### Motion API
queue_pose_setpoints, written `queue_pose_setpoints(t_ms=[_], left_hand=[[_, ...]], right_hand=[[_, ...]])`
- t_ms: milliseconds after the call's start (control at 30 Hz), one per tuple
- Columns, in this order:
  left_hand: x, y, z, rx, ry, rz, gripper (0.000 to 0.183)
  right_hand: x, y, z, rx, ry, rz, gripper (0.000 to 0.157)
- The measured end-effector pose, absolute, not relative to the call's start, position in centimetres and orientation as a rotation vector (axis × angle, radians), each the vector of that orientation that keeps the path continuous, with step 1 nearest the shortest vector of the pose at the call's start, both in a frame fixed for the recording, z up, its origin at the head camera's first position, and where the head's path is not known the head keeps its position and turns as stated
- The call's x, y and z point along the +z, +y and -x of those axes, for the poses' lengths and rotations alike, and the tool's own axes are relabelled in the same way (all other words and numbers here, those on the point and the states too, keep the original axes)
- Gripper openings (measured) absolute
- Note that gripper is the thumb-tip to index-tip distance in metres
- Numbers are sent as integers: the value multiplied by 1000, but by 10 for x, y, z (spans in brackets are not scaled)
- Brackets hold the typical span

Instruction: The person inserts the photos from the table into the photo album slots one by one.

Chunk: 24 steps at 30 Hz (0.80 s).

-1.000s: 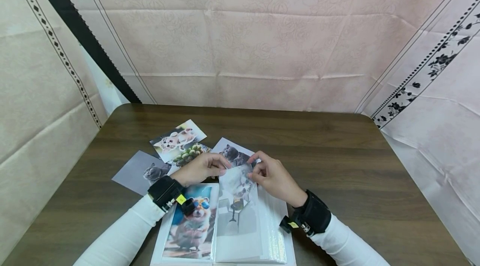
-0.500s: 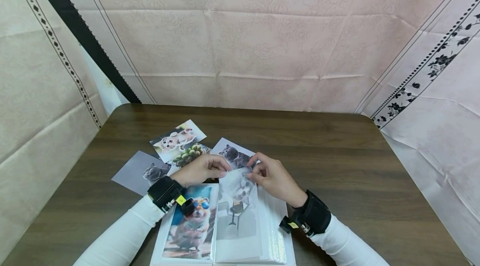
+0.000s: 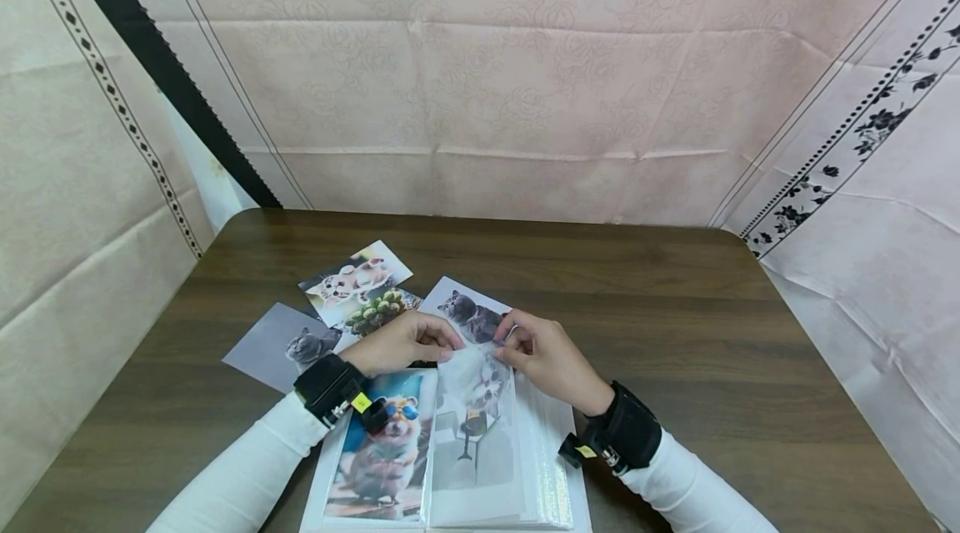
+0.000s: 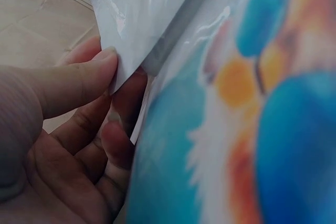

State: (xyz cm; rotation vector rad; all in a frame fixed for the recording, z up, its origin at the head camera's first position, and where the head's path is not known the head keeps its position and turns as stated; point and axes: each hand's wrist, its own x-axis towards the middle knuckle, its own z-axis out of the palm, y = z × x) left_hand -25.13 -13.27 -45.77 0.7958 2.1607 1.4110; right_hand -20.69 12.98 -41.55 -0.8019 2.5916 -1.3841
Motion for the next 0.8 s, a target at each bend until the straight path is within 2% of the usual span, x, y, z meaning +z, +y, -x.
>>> queue_pose_setpoints(t_ms=[800], left_hand=[[-456,-132,249,1377,2141,-812,16]], right_hand=[[-415,129,207,-1366,2629,792,6]])
